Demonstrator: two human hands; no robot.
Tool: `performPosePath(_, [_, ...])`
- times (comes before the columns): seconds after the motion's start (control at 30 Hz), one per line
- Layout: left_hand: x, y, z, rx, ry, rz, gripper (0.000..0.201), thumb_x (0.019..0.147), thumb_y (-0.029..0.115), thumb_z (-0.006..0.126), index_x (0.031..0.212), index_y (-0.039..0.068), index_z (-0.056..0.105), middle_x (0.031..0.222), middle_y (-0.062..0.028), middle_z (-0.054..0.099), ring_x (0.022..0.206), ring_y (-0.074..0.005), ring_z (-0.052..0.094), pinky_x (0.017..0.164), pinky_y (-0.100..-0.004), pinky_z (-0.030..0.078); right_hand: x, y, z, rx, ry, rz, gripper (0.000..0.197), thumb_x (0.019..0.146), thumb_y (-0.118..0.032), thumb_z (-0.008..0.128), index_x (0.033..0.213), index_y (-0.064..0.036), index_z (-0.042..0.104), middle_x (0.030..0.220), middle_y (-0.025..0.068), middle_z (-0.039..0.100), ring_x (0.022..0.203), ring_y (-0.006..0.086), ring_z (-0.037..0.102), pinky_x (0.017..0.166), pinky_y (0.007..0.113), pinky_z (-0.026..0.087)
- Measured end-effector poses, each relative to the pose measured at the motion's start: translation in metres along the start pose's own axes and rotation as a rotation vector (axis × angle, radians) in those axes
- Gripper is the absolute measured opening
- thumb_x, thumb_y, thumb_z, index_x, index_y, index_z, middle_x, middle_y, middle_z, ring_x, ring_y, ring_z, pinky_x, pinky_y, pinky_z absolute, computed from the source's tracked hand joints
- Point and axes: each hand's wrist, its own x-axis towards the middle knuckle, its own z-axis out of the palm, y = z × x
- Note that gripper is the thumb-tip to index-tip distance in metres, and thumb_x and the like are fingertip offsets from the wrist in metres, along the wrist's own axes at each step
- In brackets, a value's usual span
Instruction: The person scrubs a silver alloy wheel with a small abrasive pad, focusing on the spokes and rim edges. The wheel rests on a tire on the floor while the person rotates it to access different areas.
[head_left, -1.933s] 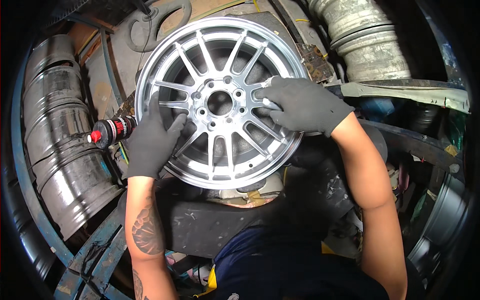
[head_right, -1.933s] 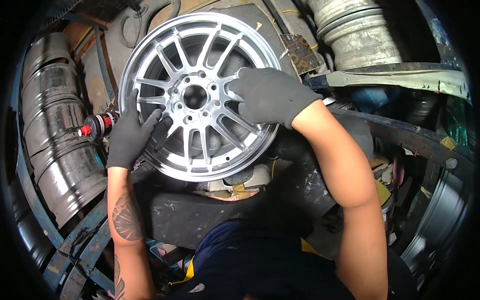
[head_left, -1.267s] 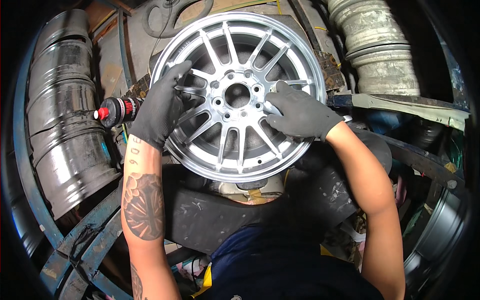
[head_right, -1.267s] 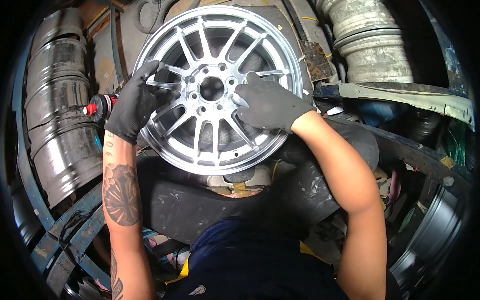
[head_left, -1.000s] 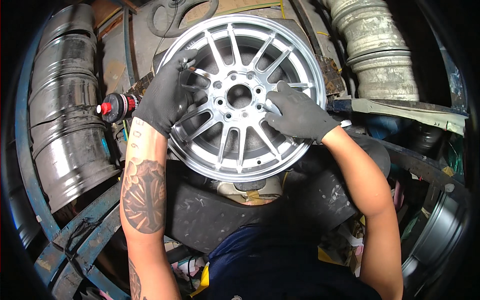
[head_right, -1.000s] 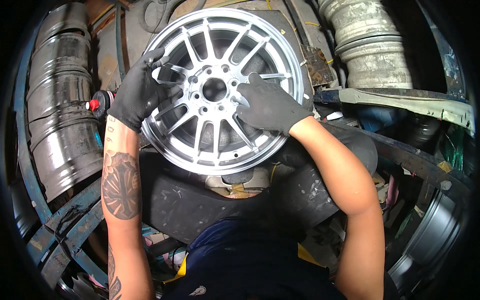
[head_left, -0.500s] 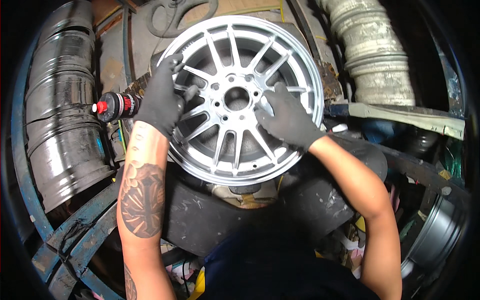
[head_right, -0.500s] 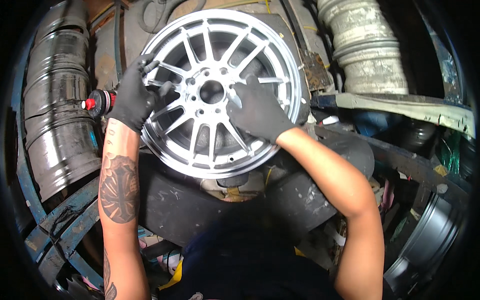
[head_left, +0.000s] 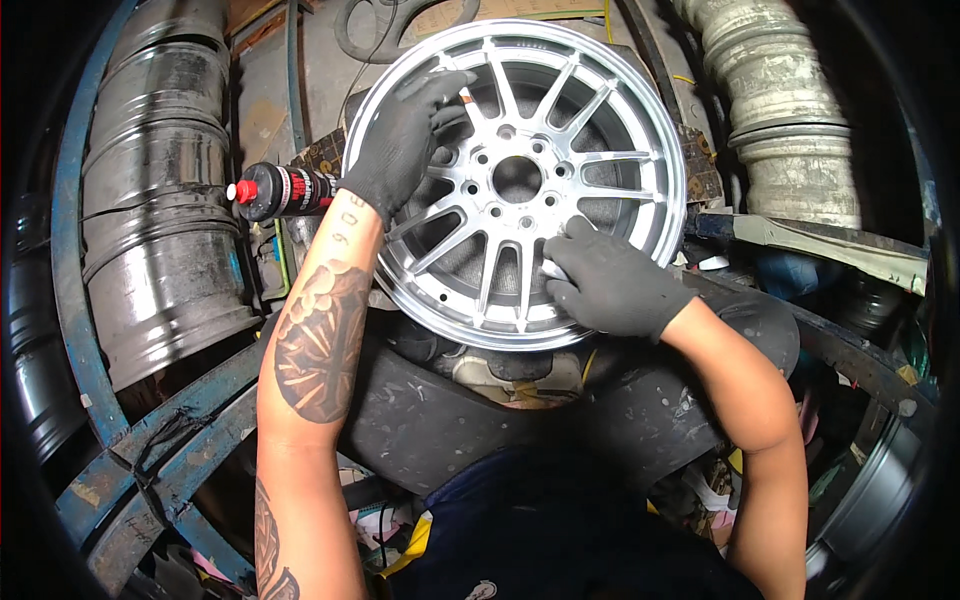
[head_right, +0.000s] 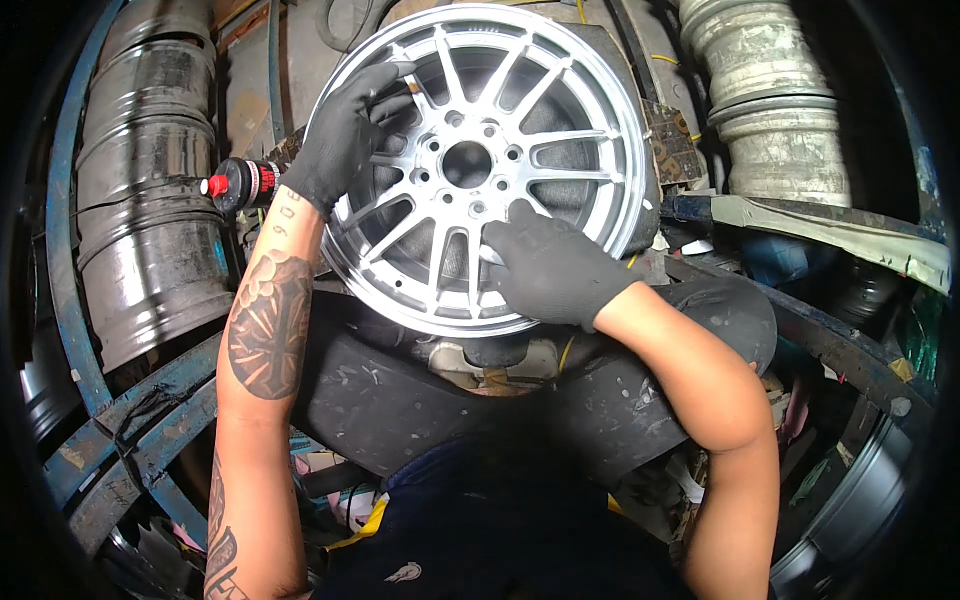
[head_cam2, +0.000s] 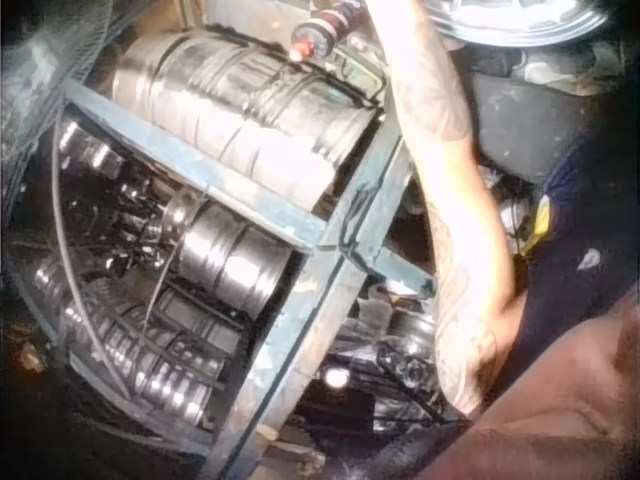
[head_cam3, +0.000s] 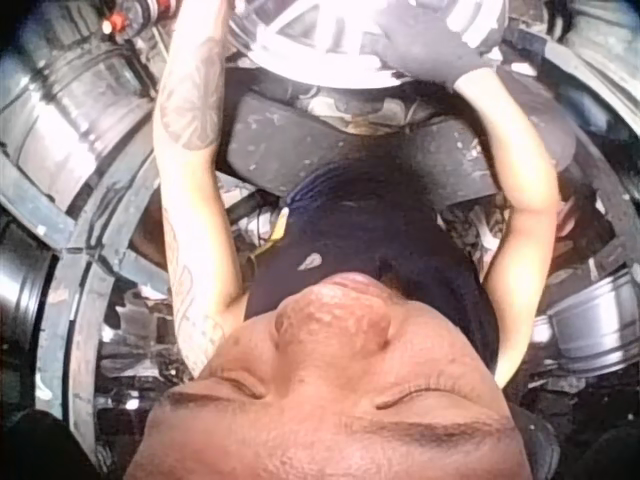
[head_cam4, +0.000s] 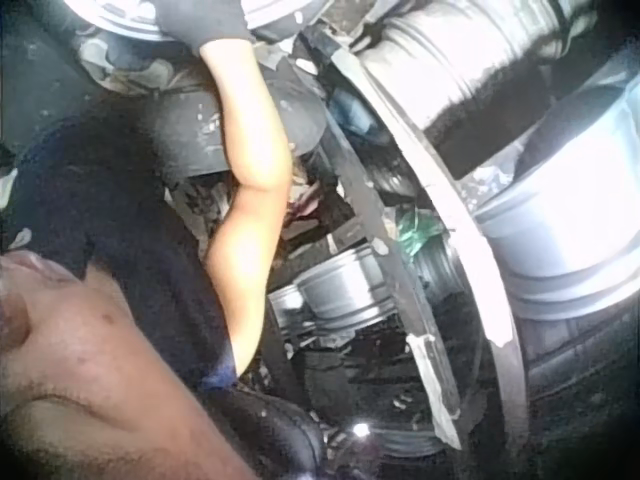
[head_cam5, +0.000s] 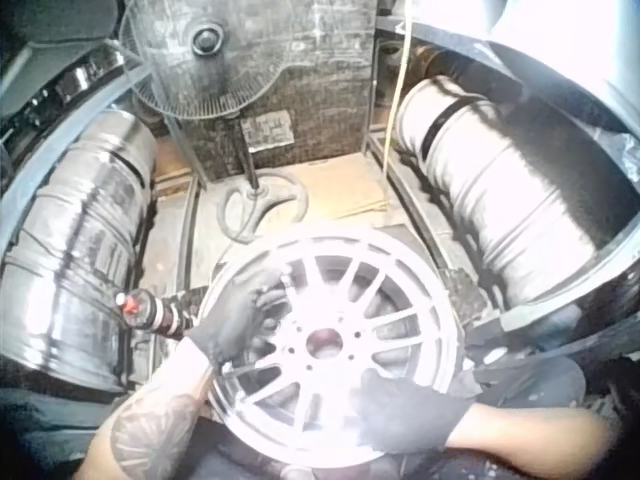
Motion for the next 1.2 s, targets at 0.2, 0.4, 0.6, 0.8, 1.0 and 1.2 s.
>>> performPosePath(0.2, [-0.024,0.0,-0.012,0.533,-0.147,0.119,0.033,0.109,0.032,0.067,0.125,0.003,0.071,0.102,-0.0033,0.077,0.087,-0.0128,0.07,0.084,-0.0292,0.058,-0.01,-0.002,-0.022,-0.15,0.021,0.04,0.031,0.099,-0.02,0.068,0.123,-0.0033,0.057,0.101,0.0217,0.068,0.099,0.0437,0.068,0.086,0.054,0.054])
performPosePath(0.4, [-0.059,0.0,-0.017,1.245,-0.19,0.152,0.045,0.101,0.043,0.07,0.121,0.003,0.074,0.108,-0.0242,0.076,0.103,-0.0435,0.073,0.092,-0.0461,0.058,-0.006,-0.005,-0.024,-0.25,0.165,-0.138,0.032,0.092,-0.014,0.074,0.12,-0.0048,0.061,0.101,0.0189,0.068,0.097,0.0418,0.069,0.082,0.051,0.055])
performPosePath(0.6, [-0.066,0.018,-0.035,1.3,-0.107,0.051,0.05,0.098,0.046,0.071,0.117,-0.001,0.074,0.106,-0.0256,0.076,0.101,-0.0442,0.073,0.09,-0.0478,0.057,0.004,-0.008,-0.04,-0.232,0.263,-0.059,0.019,0.101,-0.023,0.069,0.109,-0.0073,0.065,0.099,0.0163,0.068,0.092,0.0391,0.07,0.081,0.05,0.056])
performPosePath(0.8, [-0.065,0.019,-0.039,1.266,-0.183,-0.038,0.052,0.098,0.046,0.072,0.122,0.0,0.074,0.111,-0.0255,0.076,0.104,-0.0412,0.074,0.093,-0.0464,0.057,0.007,0.006,-0.058,-0.155,0.277,0.041,0.025,0.098,-0.028,0.073,0.108,-0.0061,0.067,0.096,0.0172,0.069,0.093,0.0404,0.069,0.08,0.05,0.053])
performPosePath(1.0, [-0.068,-0.005,-0.032,1.266,-0.326,0.074,0.057,0.093,0.041,0.077,0.138,0.005,0.07,0.119,-0.0242,0.076,0.11,-0.0408,0.074,0.098,-0.0467,0.057,0.002,0.018,-0.075,-0.161,0.315,0.131,0.033,0.097,-0.031,0.079,0.112,-0.0028,0.072,0.093,0.0212,0.071,0.086,0.0443,0.068,0.079,0.05,0.054])
performPosePath(1.2, [-0.07,0.003,-0.035,1.34,-0.382,0.061,0.068,0.086,0.036,0.085,0.145,0.011,0.065,0.118,-0.0239,0.075,0.112,-0.0399,0.073,0.099,-0.0483,0.057,0.001,0.023,-0.066,-0.172,0.319,0.111,0.033,0.098,-0.032,0.079,0.11,-0.0028,0.071,0.096,0.0205,0.071,0.089,0.0434,0.068,0.08,0.049,0.053])
